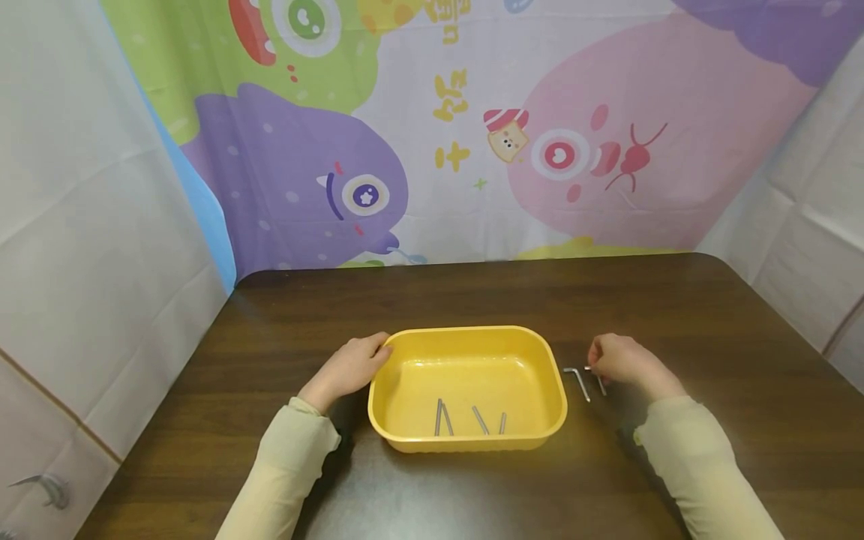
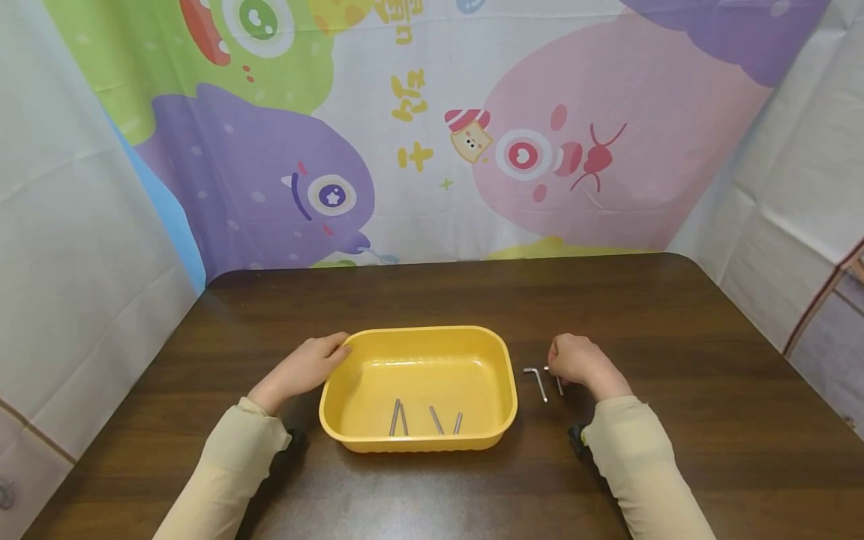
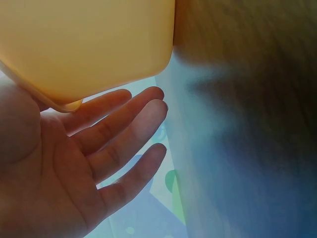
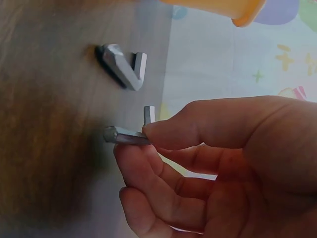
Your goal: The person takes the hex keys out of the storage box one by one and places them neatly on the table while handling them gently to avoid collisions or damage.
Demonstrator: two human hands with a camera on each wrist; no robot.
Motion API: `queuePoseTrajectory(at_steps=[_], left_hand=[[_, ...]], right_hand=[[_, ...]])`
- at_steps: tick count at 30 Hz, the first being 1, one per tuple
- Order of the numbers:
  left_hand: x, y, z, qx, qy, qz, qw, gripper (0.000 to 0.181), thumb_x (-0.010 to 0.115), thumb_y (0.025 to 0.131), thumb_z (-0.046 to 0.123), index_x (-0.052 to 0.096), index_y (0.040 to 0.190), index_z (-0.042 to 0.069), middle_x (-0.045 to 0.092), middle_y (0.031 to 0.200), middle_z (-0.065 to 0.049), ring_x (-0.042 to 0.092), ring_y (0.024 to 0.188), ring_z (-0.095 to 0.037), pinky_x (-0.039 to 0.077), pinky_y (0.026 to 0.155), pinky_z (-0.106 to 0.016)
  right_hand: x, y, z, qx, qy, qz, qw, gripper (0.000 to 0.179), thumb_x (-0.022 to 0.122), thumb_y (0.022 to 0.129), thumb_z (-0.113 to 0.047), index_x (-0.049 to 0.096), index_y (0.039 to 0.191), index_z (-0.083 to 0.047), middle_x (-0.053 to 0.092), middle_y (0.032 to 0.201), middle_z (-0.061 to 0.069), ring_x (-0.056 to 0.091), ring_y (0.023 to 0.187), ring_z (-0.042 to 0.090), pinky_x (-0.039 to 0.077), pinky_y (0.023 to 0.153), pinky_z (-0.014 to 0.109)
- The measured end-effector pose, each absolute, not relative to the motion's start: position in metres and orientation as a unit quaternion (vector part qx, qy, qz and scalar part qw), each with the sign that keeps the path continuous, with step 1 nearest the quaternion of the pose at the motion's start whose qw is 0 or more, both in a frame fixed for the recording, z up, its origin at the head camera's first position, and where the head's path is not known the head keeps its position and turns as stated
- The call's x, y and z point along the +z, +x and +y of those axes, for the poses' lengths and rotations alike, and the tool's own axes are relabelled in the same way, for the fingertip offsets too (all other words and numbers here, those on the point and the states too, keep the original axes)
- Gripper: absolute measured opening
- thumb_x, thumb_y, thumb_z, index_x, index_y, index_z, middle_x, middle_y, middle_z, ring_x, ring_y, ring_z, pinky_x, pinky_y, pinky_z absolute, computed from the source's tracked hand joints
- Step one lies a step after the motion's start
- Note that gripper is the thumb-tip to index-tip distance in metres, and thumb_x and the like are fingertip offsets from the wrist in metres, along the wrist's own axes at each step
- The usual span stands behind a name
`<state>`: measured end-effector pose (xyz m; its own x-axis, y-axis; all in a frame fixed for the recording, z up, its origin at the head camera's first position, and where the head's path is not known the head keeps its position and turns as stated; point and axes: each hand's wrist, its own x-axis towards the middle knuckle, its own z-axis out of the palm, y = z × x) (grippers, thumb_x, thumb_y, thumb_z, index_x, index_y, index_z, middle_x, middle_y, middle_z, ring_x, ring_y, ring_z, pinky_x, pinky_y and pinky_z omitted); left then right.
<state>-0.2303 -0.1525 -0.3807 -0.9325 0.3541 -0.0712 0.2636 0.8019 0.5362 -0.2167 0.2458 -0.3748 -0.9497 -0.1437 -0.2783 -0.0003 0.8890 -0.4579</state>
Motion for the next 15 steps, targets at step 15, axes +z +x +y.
queuePoseTrajectory(at_steps=[15], left_hand=[[-0.3818,-0.2315,-0.1522,0.271,0.163,0.945,0.087,0.024,0.04,0.097,0.027,0.055,0.106,0.01,0.053,0.073,-0.002,0.049,0.062,-0.014,0.04,0.059,-0.027]], right_hand=[[-0.3815,-0.2184,0.2483,-0.233,-0.029,0.96,0.154,0.004,0.056,0.079,-0.003,0.053,0.078,-0.001,0.054,0.07,0.006,0.054,0.059,0.015,0.04,0.057,0.029]])
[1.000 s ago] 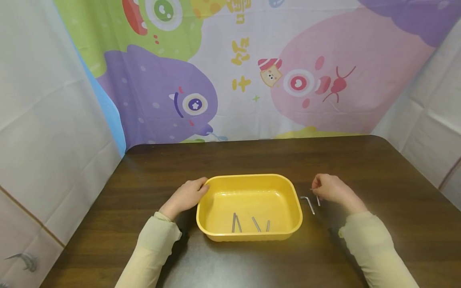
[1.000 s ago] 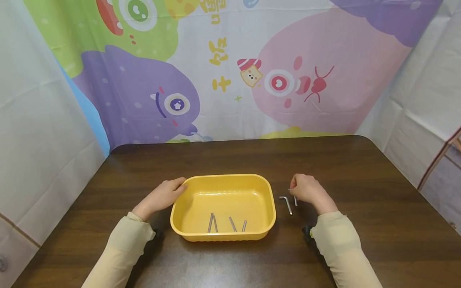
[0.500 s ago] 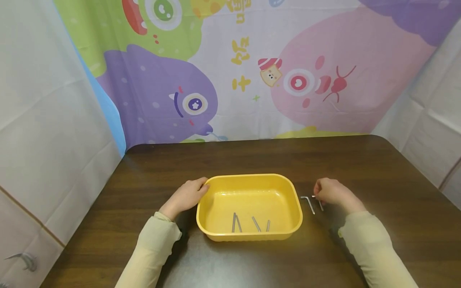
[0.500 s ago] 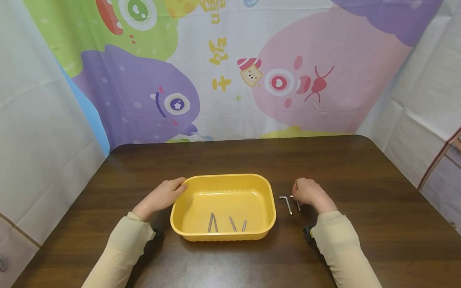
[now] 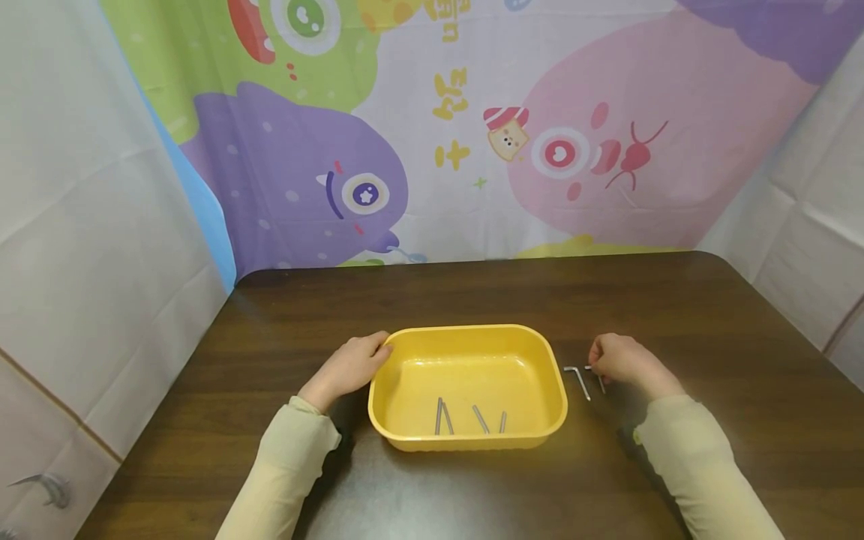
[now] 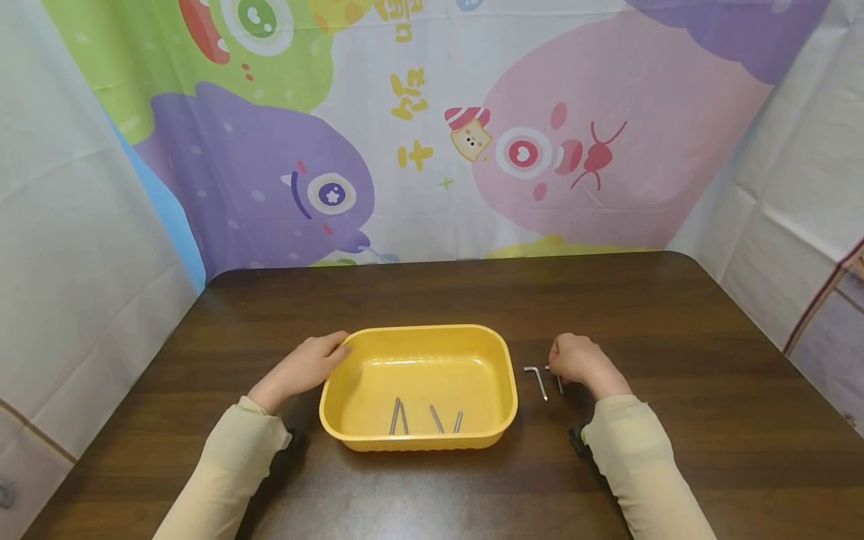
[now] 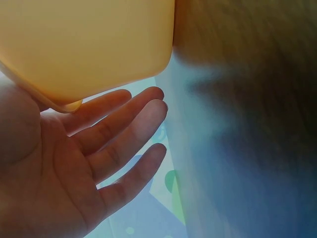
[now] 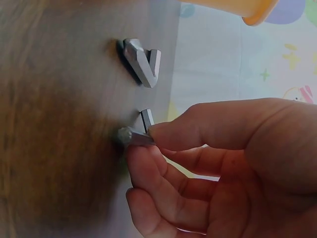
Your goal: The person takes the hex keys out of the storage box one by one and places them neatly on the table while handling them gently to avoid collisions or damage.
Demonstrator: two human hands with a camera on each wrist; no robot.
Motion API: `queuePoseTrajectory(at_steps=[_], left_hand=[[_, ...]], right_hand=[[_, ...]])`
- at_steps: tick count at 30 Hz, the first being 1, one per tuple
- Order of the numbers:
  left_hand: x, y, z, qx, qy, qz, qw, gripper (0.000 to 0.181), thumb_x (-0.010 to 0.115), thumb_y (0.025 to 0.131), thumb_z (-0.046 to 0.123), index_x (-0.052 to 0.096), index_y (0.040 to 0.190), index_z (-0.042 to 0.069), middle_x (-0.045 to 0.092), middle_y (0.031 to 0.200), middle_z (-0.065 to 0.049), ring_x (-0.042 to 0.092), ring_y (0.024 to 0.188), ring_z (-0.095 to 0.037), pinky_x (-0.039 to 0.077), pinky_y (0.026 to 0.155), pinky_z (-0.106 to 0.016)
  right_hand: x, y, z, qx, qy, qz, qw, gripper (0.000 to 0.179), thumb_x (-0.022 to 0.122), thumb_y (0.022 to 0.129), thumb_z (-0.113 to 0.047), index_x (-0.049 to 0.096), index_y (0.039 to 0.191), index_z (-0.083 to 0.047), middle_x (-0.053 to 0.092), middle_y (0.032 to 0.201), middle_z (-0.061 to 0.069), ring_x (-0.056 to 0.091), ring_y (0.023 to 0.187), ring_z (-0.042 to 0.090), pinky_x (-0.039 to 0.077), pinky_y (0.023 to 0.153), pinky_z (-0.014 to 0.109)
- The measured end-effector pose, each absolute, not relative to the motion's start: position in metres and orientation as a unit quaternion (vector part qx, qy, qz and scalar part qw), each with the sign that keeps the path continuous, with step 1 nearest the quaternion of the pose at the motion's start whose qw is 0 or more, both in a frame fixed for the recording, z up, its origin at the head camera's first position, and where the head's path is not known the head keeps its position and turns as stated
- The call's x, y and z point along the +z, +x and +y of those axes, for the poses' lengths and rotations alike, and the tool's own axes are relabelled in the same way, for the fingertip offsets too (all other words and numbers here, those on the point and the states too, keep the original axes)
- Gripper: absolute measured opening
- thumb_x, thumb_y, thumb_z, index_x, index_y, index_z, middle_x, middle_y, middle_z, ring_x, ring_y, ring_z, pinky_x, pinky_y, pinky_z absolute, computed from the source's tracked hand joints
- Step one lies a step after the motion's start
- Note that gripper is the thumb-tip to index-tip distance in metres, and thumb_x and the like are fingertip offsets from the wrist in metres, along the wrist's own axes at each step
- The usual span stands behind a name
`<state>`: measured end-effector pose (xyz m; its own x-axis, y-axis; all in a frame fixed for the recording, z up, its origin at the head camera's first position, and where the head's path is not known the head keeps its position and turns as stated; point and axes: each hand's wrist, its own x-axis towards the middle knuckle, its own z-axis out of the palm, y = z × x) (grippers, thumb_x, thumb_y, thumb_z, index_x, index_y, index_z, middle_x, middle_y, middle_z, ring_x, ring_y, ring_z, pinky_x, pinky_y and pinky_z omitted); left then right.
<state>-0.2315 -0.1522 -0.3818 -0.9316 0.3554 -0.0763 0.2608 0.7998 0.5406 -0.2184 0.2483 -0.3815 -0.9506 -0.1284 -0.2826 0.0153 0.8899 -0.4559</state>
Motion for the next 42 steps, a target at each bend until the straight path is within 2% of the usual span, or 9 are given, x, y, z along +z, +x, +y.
queuePoseTrajectory(at_steps=[25,31,42], left_hand=[[-0.381,-0.23,-0.152,0.276,0.158,0.944,0.088,0.023,0.04,0.097,0.027,0.054,0.102,0.01,0.05,0.069,-0.003,0.049,0.061,-0.014,0.04,0.058,-0.027],[-0.381,-0.231,-0.152,0.273,0.163,0.944,0.085,0.024,0.04,0.097,0.027,0.055,0.105,0.01,0.052,0.072,-0.002,0.05,0.063,-0.014,0.041,0.061,-0.028],[-0.382,-0.231,-0.152,0.274,0.158,0.945,0.086,0.024,0.039,0.097,0.028,0.055,0.105,0.011,0.053,0.073,-0.002,0.05,0.063,-0.014,0.041,0.06,-0.028]], right_hand=[[-0.383,-0.218,0.247,-0.223,-0.033,0.962,0.156,0.003,0.055,0.077,-0.004,0.054,0.074,-0.003,0.053,0.068,0.004,0.052,0.061,0.016,0.041,0.06,0.031],[-0.382,-0.218,0.248,-0.224,-0.029,0.961,0.158,0.003,0.056,0.077,-0.004,0.054,0.076,-0.002,0.054,0.069,0.004,0.053,0.062,0.016,0.041,0.06,0.031],[-0.369,-0.216,0.242,-0.199,-0.061,0.975,0.081,0.009,0.057,0.074,-0.009,0.055,0.081,-0.003,0.056,0.077,0.008,0.05,0.07,0.022,0.041,0.062,0.035]])
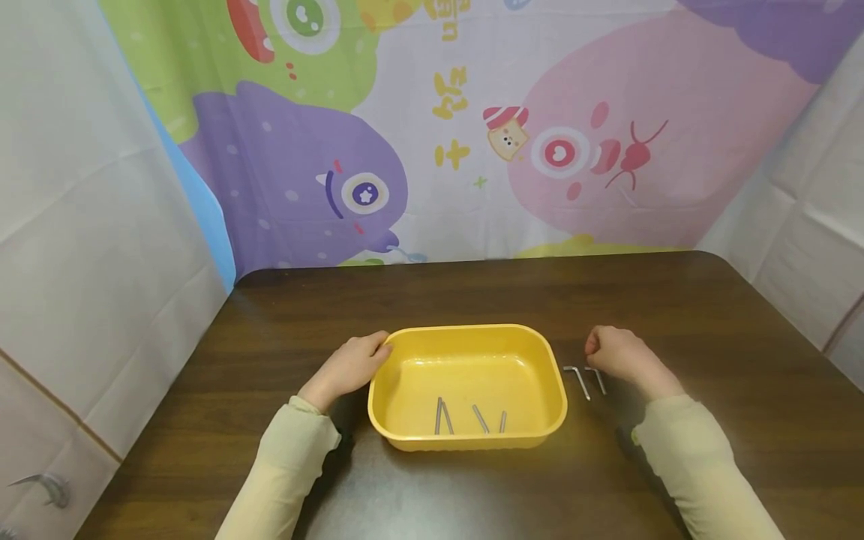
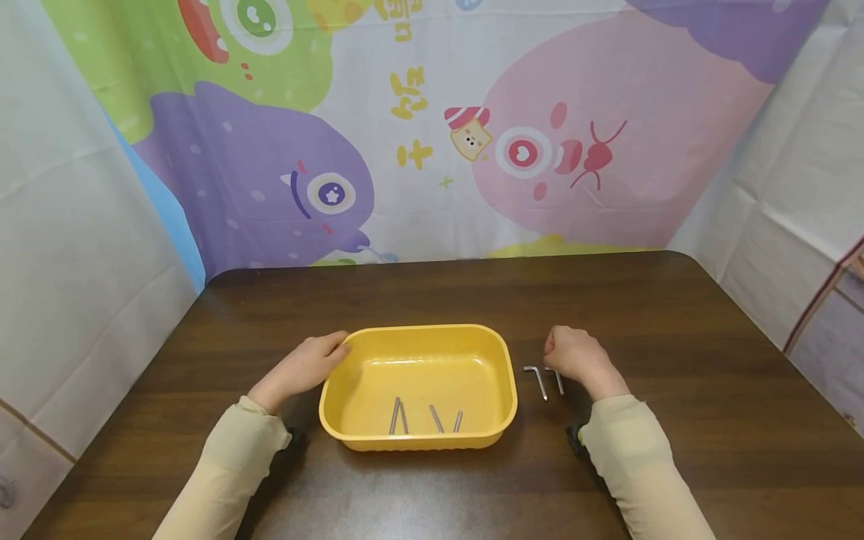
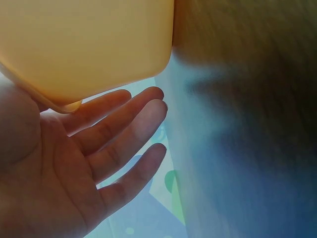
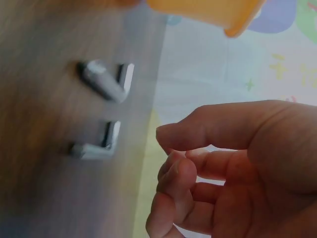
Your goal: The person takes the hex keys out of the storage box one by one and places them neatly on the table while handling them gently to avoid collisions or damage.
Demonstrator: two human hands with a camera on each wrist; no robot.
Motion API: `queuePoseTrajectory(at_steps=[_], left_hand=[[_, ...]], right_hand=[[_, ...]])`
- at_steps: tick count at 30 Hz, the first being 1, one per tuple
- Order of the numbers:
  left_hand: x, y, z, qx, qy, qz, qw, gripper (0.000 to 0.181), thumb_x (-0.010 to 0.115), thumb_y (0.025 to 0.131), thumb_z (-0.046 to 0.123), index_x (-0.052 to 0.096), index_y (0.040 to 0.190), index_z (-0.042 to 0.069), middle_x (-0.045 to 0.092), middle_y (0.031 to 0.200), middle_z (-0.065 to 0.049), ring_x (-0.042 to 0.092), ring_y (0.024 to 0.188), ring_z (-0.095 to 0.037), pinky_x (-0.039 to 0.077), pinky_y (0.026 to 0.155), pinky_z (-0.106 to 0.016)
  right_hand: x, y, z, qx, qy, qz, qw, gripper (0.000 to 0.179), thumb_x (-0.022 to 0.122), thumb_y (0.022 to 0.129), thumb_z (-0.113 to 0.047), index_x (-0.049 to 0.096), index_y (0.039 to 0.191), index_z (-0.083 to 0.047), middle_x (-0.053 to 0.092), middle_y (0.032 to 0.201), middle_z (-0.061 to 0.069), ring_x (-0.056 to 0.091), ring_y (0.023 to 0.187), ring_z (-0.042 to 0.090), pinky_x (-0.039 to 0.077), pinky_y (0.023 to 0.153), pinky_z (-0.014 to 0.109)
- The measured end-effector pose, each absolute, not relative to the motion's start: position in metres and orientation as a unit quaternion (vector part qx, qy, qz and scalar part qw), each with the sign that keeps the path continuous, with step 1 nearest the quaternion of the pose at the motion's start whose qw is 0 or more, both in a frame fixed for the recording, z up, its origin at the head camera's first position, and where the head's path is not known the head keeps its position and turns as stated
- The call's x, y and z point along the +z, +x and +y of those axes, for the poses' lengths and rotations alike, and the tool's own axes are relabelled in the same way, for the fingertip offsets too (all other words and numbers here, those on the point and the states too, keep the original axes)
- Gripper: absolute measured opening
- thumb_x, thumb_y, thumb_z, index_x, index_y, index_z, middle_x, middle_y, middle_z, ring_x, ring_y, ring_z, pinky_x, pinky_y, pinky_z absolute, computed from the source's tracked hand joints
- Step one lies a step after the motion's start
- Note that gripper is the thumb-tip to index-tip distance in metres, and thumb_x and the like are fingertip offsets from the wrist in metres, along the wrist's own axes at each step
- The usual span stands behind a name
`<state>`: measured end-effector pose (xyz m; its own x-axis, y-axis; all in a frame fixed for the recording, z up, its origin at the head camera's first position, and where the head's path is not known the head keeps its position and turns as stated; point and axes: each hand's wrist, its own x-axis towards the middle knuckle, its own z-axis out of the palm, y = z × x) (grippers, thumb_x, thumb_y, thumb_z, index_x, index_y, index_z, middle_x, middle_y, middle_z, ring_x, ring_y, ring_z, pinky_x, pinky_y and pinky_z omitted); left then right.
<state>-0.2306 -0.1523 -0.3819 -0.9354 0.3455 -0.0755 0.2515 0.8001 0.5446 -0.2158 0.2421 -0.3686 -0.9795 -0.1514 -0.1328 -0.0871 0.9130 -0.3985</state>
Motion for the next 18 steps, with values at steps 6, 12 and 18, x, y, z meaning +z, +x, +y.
queuePoseTrajectory(at_steps=[6,12,18], left_hand=[[-0.383,-0.232,-0.153,0.269,0.157,0.947,0.083,0.024,0.039,0.097,0.028,0.055,0.106,0.011,0.054,0.074,-0.003,0.05,0.063,-0.014,0.041,0.06,-0.028],[-0.383,-0.232,-0.153,0.273,0.163,0.945,0.081,0.025,0.04,0.097,0.027,0.055,0.108,0.011,0.055,0.076,-0.003,0.05,0.063,-0.014,0.041,0.06,-0.028],[-0.383,-0.232,-0.154,0.27,0.159,0.946,0.082,0.024,0.04,0.097,0.028,0.055,0.108,0.012,0.054,0.074,-0.002,0.05,0.063,-0.014,0.041,0.06,-0.027]], right_hand=[[-0.356,-0.21,0.228,-0.195,-0.068,0.977,0.043,0.01,0.056,0.077,-0.012,0.055,0.084,-0.004,0.055,0.077,0.007,0.051,0.069,0.022,0.041,0.062,0.035],[-0.344,-0.2,0.211,-0.206,-0.075,0.976,0.006,0.009,0.057,0.081,-0.014,0.056,0.086,-0.007,0.052,0.073,0.004,0.048,0.063,0.018,0.039,0.056,0.031],[-0.339,-0.191,0.19,-0.214,-0.107,0.97,-0.027,0.005,0.058,0.081,-0.012,0.057,0.084,-0.008,0.048,0.067,0.001,0.044,0.056,0.014,0.035,0.052,0.027]])
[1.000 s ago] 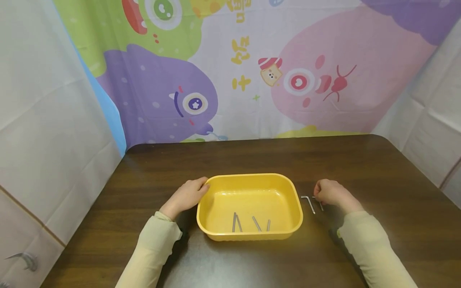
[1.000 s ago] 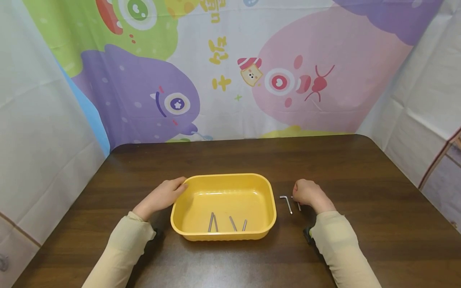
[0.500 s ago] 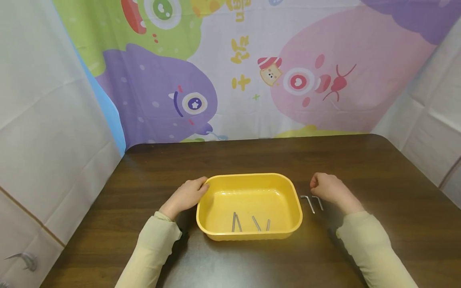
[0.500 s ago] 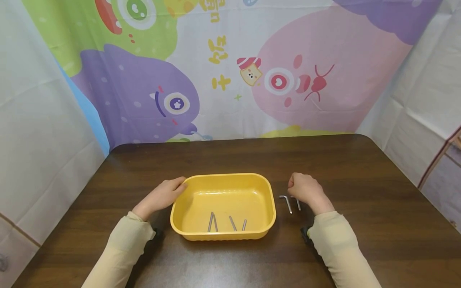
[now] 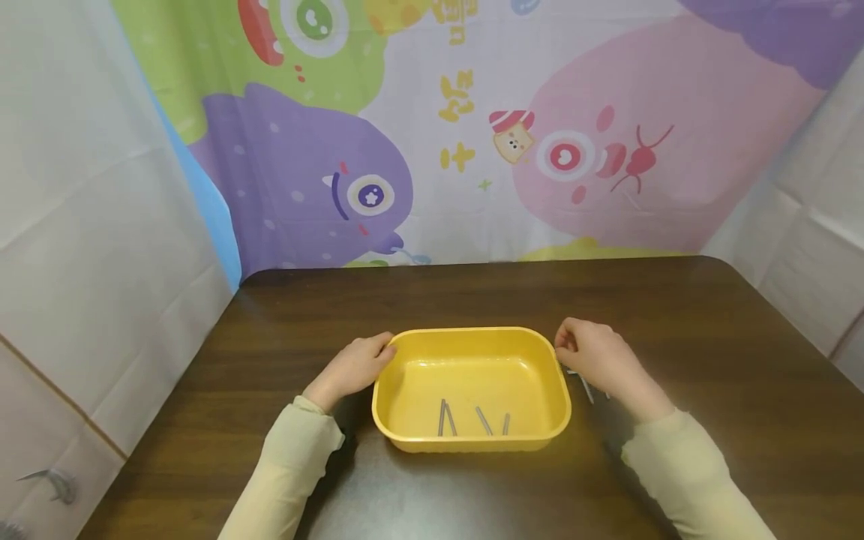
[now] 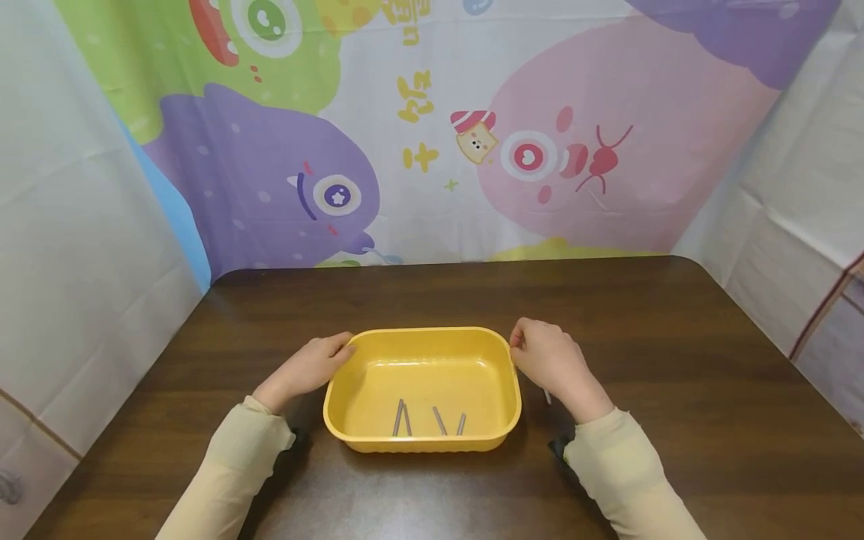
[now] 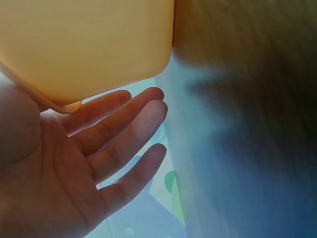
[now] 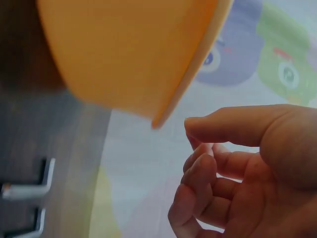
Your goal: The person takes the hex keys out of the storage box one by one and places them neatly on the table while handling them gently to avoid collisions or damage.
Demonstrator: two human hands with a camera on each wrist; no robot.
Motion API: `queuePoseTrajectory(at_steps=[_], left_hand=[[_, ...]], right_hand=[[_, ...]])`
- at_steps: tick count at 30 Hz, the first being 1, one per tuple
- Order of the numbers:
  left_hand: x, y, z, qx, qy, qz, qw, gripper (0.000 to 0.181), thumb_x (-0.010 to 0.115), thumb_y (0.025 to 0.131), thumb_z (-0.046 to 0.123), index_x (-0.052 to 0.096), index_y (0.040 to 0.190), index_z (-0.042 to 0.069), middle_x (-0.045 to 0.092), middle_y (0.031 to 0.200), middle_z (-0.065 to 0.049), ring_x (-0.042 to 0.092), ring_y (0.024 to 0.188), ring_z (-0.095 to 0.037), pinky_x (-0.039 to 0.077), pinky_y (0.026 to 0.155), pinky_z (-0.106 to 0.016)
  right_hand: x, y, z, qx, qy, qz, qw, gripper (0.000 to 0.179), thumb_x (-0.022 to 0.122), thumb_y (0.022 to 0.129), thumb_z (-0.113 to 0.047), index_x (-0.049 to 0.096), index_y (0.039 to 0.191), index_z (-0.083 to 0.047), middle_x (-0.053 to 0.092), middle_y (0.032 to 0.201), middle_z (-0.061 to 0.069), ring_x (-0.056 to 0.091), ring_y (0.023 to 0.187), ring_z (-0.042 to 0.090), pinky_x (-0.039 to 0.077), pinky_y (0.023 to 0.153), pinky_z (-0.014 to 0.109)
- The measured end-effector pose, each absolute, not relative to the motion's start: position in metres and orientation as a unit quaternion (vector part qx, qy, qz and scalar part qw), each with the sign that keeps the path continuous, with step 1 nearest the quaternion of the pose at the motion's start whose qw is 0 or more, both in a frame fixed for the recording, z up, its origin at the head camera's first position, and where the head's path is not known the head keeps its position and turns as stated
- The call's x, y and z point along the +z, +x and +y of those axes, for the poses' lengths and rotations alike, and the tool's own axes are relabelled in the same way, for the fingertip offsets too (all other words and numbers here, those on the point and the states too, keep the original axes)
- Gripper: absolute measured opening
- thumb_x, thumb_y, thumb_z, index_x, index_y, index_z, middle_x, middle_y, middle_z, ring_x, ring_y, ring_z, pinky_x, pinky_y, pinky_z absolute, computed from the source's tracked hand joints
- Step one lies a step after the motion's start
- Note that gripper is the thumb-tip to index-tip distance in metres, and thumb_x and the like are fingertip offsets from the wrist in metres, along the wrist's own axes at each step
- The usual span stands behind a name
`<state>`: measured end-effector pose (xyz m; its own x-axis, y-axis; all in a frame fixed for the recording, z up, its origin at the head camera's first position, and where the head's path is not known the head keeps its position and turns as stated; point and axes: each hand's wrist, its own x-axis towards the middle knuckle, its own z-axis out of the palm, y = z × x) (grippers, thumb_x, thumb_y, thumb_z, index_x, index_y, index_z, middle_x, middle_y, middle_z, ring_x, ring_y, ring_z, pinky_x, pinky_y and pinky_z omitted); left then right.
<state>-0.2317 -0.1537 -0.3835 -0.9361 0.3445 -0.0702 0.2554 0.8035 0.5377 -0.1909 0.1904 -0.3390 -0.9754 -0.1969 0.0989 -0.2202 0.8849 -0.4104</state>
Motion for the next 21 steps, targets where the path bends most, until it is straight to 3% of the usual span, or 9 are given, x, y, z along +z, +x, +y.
queuePoseTrajectory(at_steps=[6,14,21], left_hand=[[-0.382,-0.231,-0.154,0.269,0.155,0.947,0.084,0.024,0.04,0.097,0.028,0.055,0.106,0.012,0.052,0.071,-0.002,0.049,0.062,-0.014,0.041,0.06,-0.028],[-0.382,-0.231,-0.154,0.272,0.156,0.945,0.088,0.025,0.04,0.097,0.028,0.055,0.109,0.012,0.053,0.074,-0.001,0.05,0.064,-0.014,0.041,0.062,-0.027],[-0.383,-0.231,-0.153,0.274,0.158,0.944,0.089,0.025,0.04,0.097,0.028,0.055,0.108,0.011,0.053,0.073,-0.001,0.05,0.064,-0.014,0.041,0.061,-0.027]], right_hand=[[-0.343,-0.186,0.166,0.205,0.162,-0.965,0.021,0.003,0.06,0.081,-0.011,0.058,0.079,-0.01,0.047,0.065,-0.001,0.042,0.057,0.013,0.035,0.053,0.026],[-0.351,-0.184,0.137,0.153,0.21,-0.965,-0.027,0.009,0.064,0.078,-0.012,0.057,0.075,-0.017,0.047,0.065,-0.006,0.044,0.06,0.011,0.035,0.052,0.027],[-0.359,-0.183,0.127,0.14,0.328,-0.931,-0.076,0.008,0.066,0.074,-0.01,0.06,0.075,-0.015,0.047,0.063,-0.007,0.043,0.062,0.01,0.037,0.061,0.025]])
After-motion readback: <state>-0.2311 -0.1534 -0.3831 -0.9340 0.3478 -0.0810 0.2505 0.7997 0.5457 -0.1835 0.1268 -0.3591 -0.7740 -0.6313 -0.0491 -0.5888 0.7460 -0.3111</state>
